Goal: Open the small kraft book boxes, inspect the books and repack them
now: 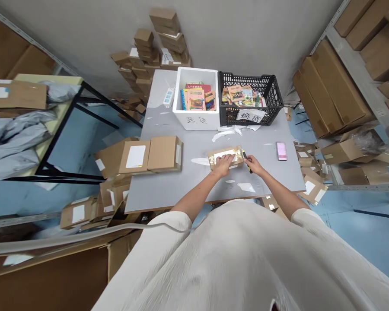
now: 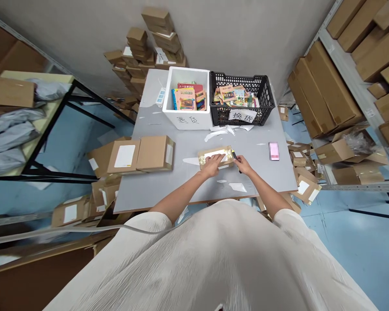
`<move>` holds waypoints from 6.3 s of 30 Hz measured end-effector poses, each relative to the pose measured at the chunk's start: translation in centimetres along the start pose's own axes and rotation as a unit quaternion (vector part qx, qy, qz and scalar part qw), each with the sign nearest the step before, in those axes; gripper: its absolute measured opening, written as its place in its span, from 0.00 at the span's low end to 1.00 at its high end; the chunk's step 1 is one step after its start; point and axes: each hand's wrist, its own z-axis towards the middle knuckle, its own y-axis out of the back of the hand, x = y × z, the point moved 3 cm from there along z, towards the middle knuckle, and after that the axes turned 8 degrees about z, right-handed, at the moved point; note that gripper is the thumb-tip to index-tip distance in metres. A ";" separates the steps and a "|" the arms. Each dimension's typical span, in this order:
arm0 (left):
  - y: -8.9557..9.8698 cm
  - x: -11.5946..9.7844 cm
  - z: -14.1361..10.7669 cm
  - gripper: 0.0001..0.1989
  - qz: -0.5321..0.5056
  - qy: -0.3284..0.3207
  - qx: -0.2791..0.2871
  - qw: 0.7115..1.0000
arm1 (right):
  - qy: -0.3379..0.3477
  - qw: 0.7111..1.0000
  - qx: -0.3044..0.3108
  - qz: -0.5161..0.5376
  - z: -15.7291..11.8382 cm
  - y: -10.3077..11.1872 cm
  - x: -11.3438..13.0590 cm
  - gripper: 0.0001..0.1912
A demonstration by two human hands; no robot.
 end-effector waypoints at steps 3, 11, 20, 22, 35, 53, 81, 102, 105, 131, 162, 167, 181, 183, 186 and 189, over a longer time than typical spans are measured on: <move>0.0 0.1 0.1 0.40 -0.002 0.013 -0.018 1.000 | -0.018 0.998 0.043 0.039 -0.6 -1.1 0.1 0.22; -0.9 -0.9 0.5 0.30 0.025 0.001 -0.011 1.000 | -0.045 0.996 0.079 0.008 -1.6 -0.2 -0.6 0.17; -1.1 -0.8 0.5 0.32 0.019 0.012 -0.016 1.000 | 0.042 0.979 0.115 -0.162 -2.4 5.7 0.7 0.17; -1.1 -1.0 0.4 0.32 0.016 0.011 -0.017 1.000 | 0.062 0.964 0.134 -0.221 -2.3 5.6 1.0 0.17; -1.0 -1.1 0.1 0.36 0.004 0.012 -0.027 1.000 | 0.083 0.922 0.161 -0.343 1.2 3.6 1.7 0.17; 0.3 1.2 0.8 0.33 -0.031 0.066 -0.102 0.992 | 0.039 0.982 0.084 -0.164 -4.1 4.9 0.3 0.21; -2.7 2.2 1.4 0.32 -0.004 0.066 -0.109 0.992 | 0.195 0.886 0.029 -0.419 -3.8 2.3 -2.1 0.27; -4.1 2.4 0.7 0.31 -0.027 0.072 -0.148 0.986 | 0.200 0.907 -0.019 -0.370 -2.8 5.5 -1.8 0.28; -4.3 2.3 0.6 0.31 -0.034 0.071 -0.149 0.986 | 0.189 0.912 -0.084 -0.354 -3.1 8.3 -2.1 0.29; -4.0 4.5 -9.5 0.26 -0.025 0.245 -0.131 0.960 | -0.073 0.925 -0.155 -0.339 1.3 10.1 -12.4 0.23; -4.4 7.7 -8.7 0.32 -0.159 0.251 -0.204 0.933 | 0.196 0.883 0.042 -0.423 1.6 -3.4 3.1 0.29; -4.8 7.8 -8.7 0.32 -0.188 0.231 -0.215 0.930 | 0.175 0.878 0.055 -0.442 1.4 -2.8 4.7 0.22; -3.7 7.8 -8.1 0.28 -0.123 0.218 -0.130 0.959 | 0.127 0.912 -0.080 -0.382 5.1 -3.2 5.4 0.13; -3.2 7.8 -8.2 0.27 -0.126 0.214 -0.127 0.960 | 0.167 0.893 -0.059 -0.414 4.5 -3.8 5.3 0.15; -2.6 7.5 -8.7 0.27 -0.132 0.199 -0.152 0.959 | 0.166 0.862 -0.028 -0.478 3.2 -4.5 5.2 0.18; -2.0 7.1 -9.7 0.18 -0.145 0.174 -0.193 0.955 | 0.112 0.849 0.015 -0.516 2.4 -5.1 5.6 0.21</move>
